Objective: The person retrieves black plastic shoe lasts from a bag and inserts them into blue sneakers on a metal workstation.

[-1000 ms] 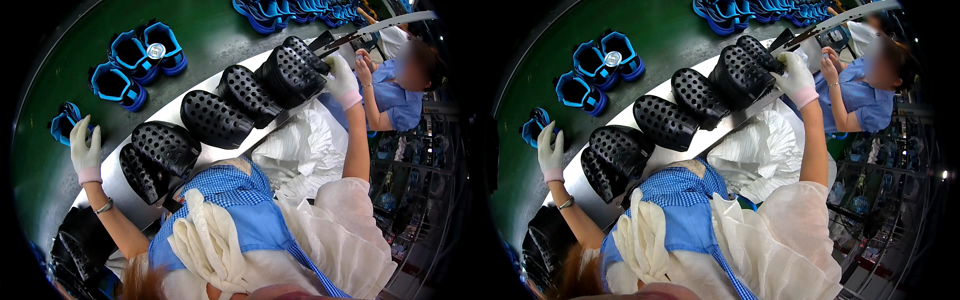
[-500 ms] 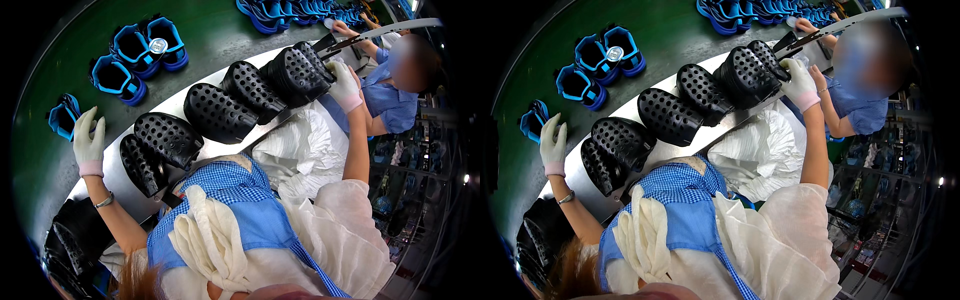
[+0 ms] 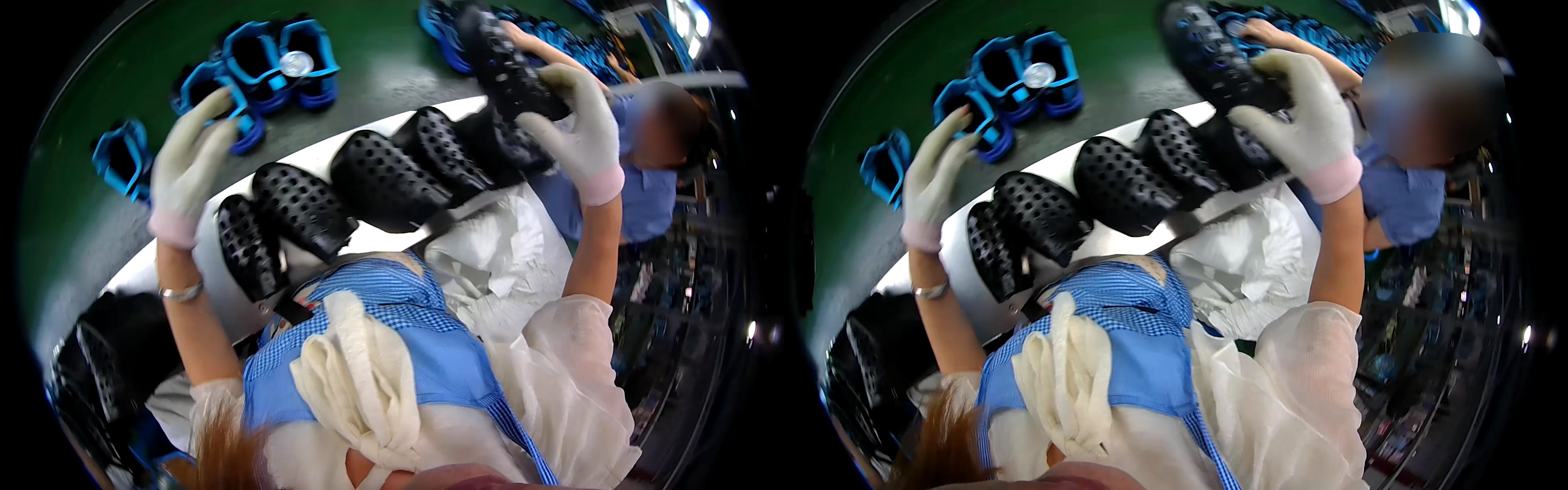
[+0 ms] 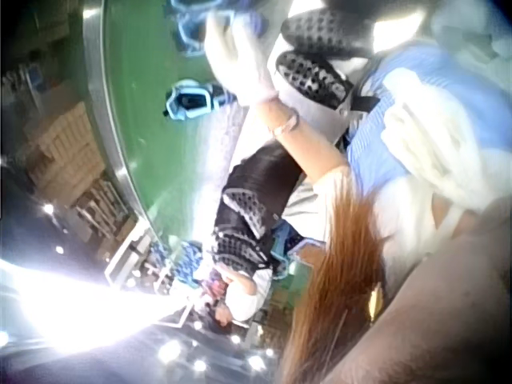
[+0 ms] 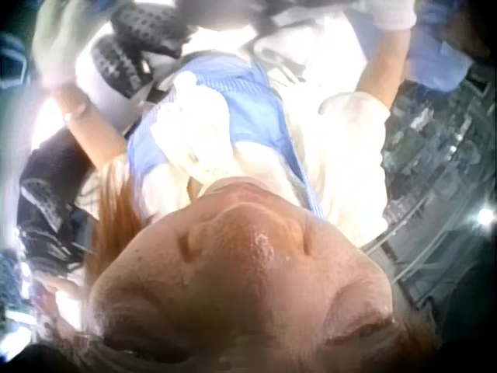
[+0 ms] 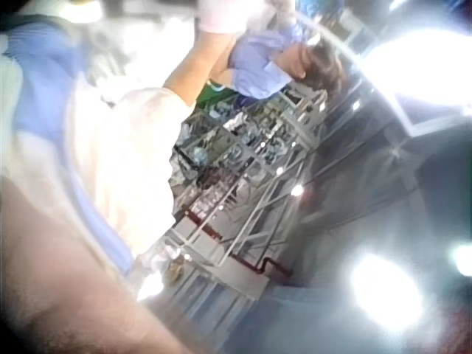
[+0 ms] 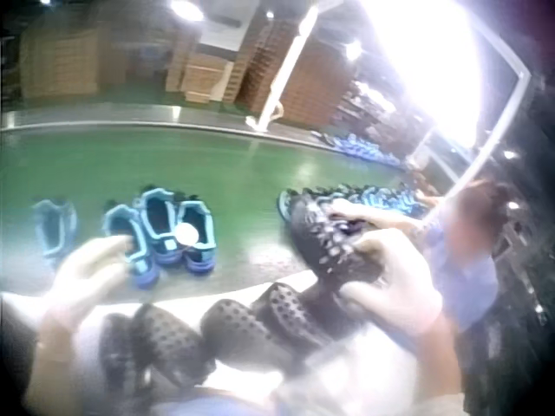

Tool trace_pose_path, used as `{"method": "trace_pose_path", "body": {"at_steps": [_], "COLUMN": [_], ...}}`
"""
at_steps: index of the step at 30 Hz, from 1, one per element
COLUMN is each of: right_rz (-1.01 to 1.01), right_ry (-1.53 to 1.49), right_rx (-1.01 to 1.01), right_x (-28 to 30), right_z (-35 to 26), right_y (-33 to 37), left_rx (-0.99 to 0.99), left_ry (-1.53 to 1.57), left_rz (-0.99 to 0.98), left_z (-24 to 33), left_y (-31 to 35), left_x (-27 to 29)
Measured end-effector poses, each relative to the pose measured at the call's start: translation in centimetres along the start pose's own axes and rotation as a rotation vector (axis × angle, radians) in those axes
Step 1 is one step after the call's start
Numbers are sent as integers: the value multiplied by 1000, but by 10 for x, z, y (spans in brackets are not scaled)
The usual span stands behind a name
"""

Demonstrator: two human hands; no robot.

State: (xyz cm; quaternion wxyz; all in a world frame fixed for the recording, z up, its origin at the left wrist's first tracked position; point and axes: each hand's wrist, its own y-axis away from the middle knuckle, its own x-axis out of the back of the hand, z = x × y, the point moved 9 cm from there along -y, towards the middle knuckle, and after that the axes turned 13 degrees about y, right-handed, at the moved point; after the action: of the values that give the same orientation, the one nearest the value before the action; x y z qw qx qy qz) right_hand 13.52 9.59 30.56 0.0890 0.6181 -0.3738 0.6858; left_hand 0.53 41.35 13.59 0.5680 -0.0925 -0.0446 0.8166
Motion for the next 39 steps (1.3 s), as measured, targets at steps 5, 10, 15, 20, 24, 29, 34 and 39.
{"method": "trace_pose_path", "body": {"at_steps": [5,10,15,20,24,29,34,39], "right_rz": [-142,-188,-347,-369,-457,-667,-773,-777], "right_ry": [-157,-291,-168,-142,-165,36,193,362], "right_rx": [386,447,392,428,405,434,467,501], "right_x": [-62,-103,-149,-165,-182,-226,-252,-315], "right_z": [-136,-195,-213,-216,-204,-193,-229,-267], "right_y": [-47,-70,-79,-86,-102,-141,-172,-170], "left_rx": [130,89,96,224,230,-19,54,321], "left_ry": [629,922,908,821,275,-476,-644,-736], "left_rz": [-258,-85,85,154,291,221,224,104], "left_z": [19,1,-28,-42,-46,-66,-76,-104], "left_y": [4,17,29,29,28,19,7,-14], "left_x": [-62,-23,11,20,42,44,43,49]}}
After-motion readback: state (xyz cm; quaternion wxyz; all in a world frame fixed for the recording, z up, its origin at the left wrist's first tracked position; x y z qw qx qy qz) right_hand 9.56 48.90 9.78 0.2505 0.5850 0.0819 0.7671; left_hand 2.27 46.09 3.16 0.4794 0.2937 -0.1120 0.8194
